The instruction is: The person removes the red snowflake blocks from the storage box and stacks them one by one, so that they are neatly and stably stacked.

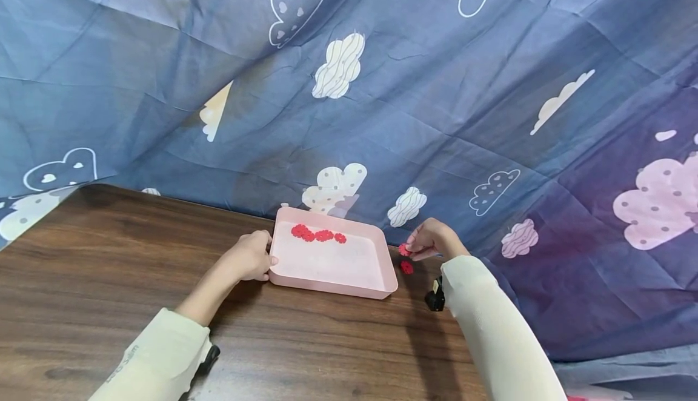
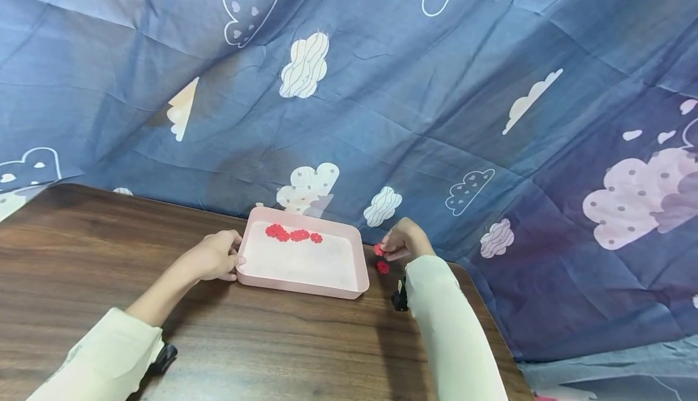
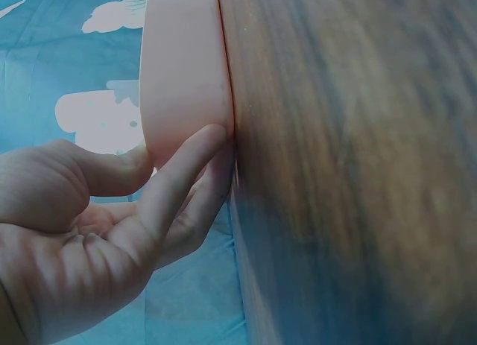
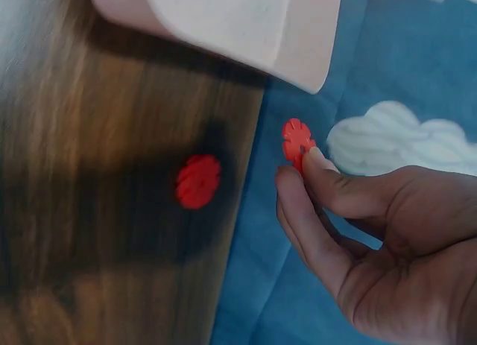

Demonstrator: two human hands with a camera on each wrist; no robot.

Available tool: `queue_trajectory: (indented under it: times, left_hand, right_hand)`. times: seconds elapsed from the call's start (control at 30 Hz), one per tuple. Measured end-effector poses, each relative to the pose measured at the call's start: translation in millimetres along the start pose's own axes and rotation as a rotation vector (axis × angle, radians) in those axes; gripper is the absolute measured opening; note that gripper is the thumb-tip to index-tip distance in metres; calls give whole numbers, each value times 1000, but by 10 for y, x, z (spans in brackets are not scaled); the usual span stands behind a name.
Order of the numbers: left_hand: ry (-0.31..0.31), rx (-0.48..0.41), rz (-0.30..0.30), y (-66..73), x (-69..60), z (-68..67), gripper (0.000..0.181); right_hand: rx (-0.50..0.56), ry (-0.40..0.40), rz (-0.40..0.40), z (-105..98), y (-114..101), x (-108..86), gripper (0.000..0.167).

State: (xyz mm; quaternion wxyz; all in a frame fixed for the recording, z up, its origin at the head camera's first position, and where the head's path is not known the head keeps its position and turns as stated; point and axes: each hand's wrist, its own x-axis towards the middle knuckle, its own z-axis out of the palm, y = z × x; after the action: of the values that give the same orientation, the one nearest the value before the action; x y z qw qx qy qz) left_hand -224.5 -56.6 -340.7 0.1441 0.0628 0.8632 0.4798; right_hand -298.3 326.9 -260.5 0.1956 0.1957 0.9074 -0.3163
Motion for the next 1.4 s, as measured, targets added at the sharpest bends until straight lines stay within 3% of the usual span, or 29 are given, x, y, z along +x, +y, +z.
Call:
queue_trajectory:
  times: [0.53,0.73,1.0,1.4]
  left_hand:
    - [-7,-29,-1,-2,-3,-1,40]
    - [-8,-35,-6,3,2,7,38]
    - [-4,-49,8,18,-22,5,38]
    - [-2,-19,-10,11,-14,2,39]
  right_hand:
    - [134,9,97,21,371,138,18]
    - [185,39,81,54,458,174,18]
    - [177,44,81,128,548,215,12]
    - [180,108,45,178,520,177,5]
